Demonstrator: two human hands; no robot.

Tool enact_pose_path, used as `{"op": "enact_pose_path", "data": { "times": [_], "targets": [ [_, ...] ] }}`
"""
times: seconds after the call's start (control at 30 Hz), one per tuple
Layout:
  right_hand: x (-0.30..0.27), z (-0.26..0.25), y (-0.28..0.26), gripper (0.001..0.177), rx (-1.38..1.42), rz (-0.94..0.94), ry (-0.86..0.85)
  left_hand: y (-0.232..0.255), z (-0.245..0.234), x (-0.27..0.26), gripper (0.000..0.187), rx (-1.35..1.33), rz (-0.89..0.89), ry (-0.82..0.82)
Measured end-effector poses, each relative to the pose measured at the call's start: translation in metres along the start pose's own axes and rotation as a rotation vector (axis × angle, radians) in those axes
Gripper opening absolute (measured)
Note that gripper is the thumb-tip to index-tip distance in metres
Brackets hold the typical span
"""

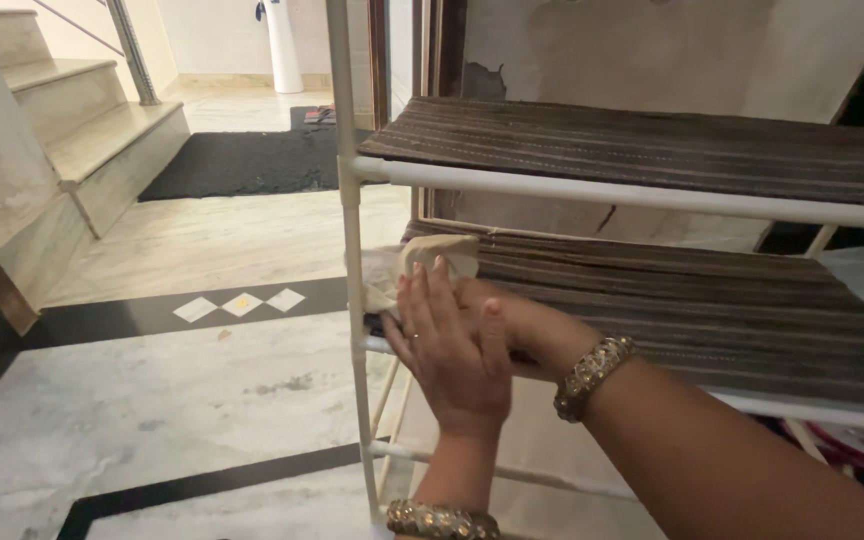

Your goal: The person wipes the metal frame and woven shelves of a white shoe rack using a cloth. They clean the lower frame, then move upward to wipe the middle and top shelves, including the horizontal bars and shelf surfaces.

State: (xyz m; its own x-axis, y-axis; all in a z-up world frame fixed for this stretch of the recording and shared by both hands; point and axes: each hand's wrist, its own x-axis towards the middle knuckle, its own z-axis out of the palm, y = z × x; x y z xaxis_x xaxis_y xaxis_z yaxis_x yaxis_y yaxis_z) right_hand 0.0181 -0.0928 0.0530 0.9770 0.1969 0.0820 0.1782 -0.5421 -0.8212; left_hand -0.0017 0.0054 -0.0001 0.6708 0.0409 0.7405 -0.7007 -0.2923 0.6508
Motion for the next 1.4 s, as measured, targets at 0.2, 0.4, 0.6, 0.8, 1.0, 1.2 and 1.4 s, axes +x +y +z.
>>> {"op": "enact_pose_path", "data": {
  "times": [0.2, 0.4, 0.6, 0.8, 1.0, 1.2, 1.4],
  "targets": [
    [-0.002, -0.006, 0.000, 0.039, -0.385, -0.102, -0.058, -0.008, -0.023, 0.003, 0.061, 0.058, 0.063, -0.002],
    [-0.027, -0.006, -0.015, 0.036, -0.563, -0.116, -0.080, 0.005, -0.034, 0.006, 0.046, 0.102, 0.068, 0.027],
    [-0.069, -0.022, -0.013, 0.039, -0.448, -0.305, -0.165, 0.019, -0.038, 0.011, 0.034, 0.021, 0.129, 0.009],
    [-0.115, -0.045, -0.009, 0.025, -0.642, -0.080, -0.143, 0.037, -0.025, -0.006, 0.036, 0.169, 0.180, -0.262],
    [-0.155, -0.061, 0.000, 0.028, -0.732, 0.018, -0.070, 0.062, 0.000, -0.028, 0.042, 0.269, 0.243, -0.375],
    [-0.201, -0.081, 0.011, 0.041, -0.667, 0.061, 0.007, 0.094, 0.027, -0.049, 0.039, 0.295, 0.272, -0.505],
    [-0.248, -0.103, 0.019, 0.039, -0.756, 0.002, 0.033, 0.127, 0.059, -0.076, 0.036, 0.299, 0.312, -0.567]
  ]
}}
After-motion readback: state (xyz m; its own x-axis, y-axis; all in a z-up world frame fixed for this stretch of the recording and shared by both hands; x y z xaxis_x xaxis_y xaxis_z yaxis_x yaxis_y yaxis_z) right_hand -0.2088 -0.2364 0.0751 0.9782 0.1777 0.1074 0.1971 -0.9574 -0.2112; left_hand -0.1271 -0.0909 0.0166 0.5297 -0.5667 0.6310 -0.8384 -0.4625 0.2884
